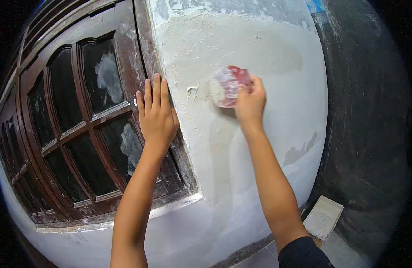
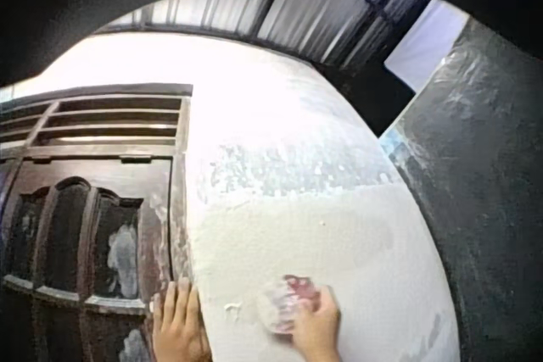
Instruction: The person applies and smooths plaster onto a wall using a putty knife.
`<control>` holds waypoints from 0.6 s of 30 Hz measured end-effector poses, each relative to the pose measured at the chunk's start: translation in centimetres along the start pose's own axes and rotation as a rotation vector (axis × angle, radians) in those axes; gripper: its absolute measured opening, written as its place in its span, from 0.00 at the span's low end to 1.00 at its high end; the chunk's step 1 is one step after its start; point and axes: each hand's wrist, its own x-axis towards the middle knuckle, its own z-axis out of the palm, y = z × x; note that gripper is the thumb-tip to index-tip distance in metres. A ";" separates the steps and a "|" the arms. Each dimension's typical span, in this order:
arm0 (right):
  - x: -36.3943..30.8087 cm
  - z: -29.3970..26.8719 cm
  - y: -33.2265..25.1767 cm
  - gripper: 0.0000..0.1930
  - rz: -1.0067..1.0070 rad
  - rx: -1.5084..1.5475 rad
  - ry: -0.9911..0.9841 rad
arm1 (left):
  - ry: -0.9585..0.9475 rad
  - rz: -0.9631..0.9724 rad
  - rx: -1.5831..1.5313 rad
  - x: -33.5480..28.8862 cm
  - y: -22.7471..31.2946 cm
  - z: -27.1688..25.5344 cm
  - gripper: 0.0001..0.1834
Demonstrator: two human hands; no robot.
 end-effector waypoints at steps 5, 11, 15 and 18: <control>-0.2 -0.3 0.5 0.15 0.004 -0.225 0.051 | 0.024 0.009 0.038 0.0 -0.2 0.3 0.36; -1.3 -0.4 0.5 0.13 0.050 -0.061 0.003 | -0.002 -0.014 -0.001 0.0 0.1 0.0 0.34; -0.3 -0.6 0.4 0.12 0.264 -0.085 0.080 | 0.027 -0.010 -0.001 0.2 0.2 0.1 0.35; 0.2 -2.7 0.6 0.11 0.152 -0.104 0.104 | 0.015 -0.013 -0.012 -0.1 0.0 0.2 0.36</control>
